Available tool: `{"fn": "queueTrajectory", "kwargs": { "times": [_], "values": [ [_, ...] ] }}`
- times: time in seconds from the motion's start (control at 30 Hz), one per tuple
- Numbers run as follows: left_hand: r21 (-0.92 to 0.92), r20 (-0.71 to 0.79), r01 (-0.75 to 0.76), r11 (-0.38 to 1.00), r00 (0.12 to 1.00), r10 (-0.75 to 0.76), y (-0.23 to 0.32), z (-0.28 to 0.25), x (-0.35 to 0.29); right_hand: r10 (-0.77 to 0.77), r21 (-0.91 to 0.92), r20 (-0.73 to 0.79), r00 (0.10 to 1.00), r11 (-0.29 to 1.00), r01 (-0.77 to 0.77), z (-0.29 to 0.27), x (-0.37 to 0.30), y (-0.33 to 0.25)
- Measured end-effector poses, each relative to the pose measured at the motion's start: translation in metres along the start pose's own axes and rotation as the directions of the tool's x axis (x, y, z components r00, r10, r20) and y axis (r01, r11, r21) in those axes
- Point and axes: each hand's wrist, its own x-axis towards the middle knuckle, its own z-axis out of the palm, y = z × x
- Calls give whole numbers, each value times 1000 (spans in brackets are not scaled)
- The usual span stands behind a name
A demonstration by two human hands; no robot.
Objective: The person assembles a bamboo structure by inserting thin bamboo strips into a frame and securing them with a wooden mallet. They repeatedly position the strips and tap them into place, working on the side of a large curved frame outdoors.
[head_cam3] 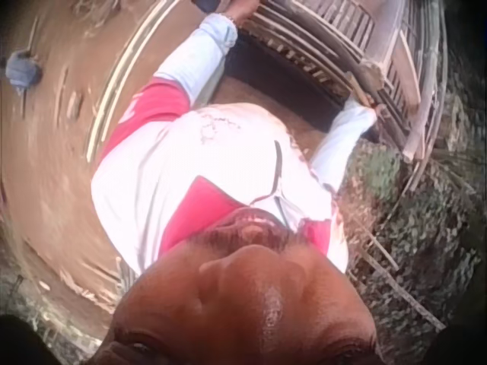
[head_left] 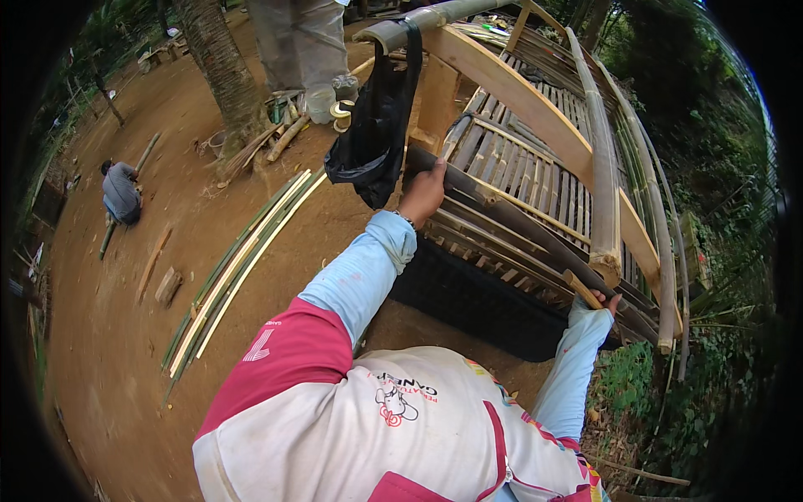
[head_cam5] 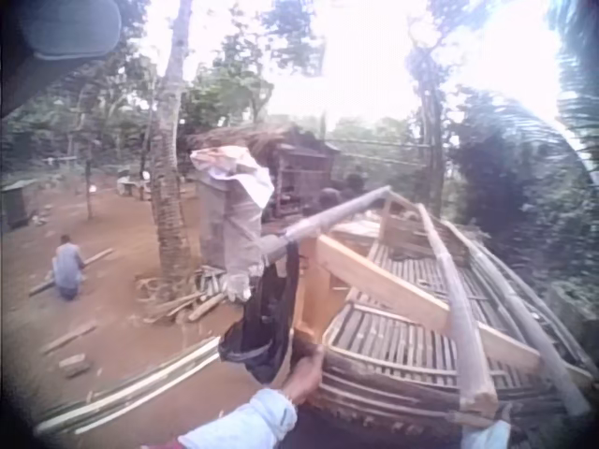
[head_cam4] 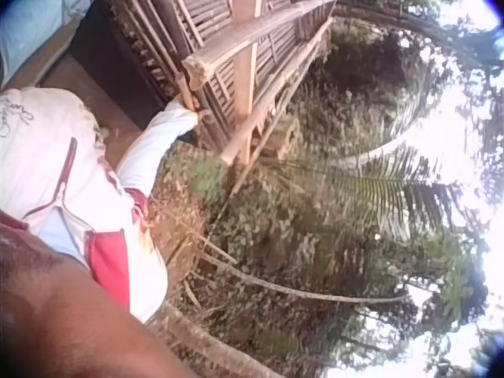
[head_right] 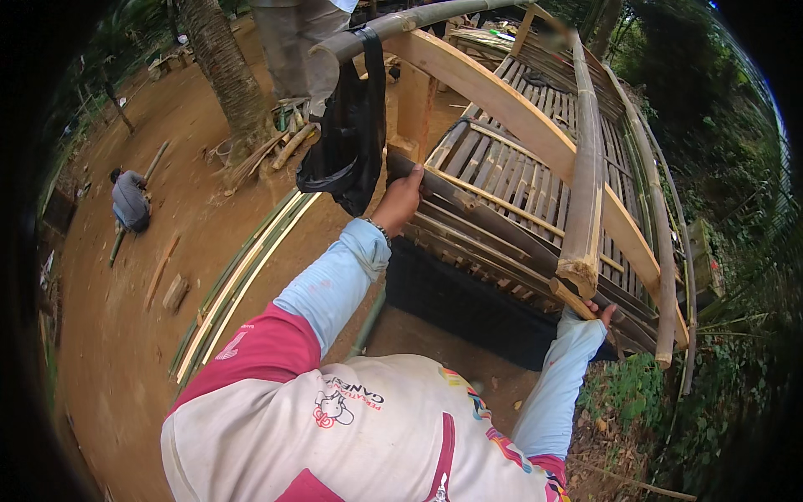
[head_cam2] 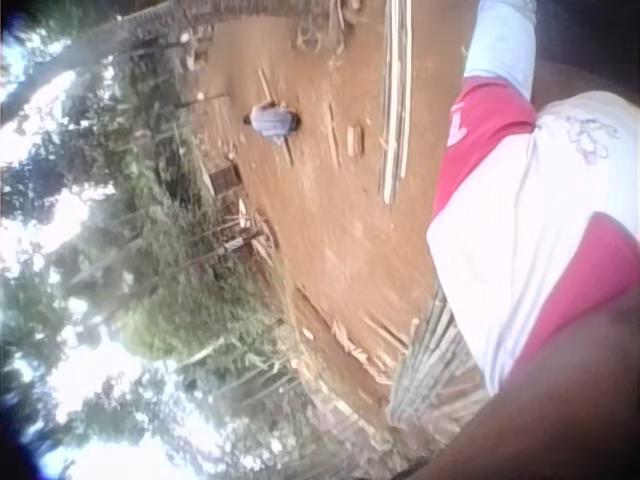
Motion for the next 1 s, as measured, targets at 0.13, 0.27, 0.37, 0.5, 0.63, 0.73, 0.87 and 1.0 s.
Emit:
{"fn": "queueTrajectory", "kwargs": {
  "times": [0.13, 0.27, 0.37, 0.5, 0.63, 0.73, 0.87, 1.0],
  "values": [
    [52, 35, 23, 998, 999, -25, 8, -6, -2, -6, 66, -76, 997, 998, 11, 26, -4, 9],
    [119, 53, -26, 993, 998, 19, 0, -13, 11, -197, -199, -38, 980, 962, 186, 46, -4, 21],
    [195, 56, -56, 979, 997, 46, 8, -10, 8, -307, -483, 146, 941, 808, 338, 3, 41, 10],
    [325, 20, -80, 942, 997, 78, 7, -14, 11, -154, -519, 233, 960, 815, 257, 17, 32, 16],
    [433, 33, -110, 895, 994, 106, 7, -13, 14, -196, -593, 286, 938, 733, 334, 28, 28, 20],
    [457, 45, -138, 879, 990, 132, 11, -14, 11, -205, -570, 262, 943, 756, 322, 26, 38, 17],
    [467, 46, -151, 871, 988, 147, 14, -16, 8, -214, -540, 224, 951, 785, 304, 26, 45, 16],
    [465, 21, -156, 872, 986, 165, 9, -14, 9, -210, -522, 193, 958, 805, 282, 26, 51, 16]
  ]
}}
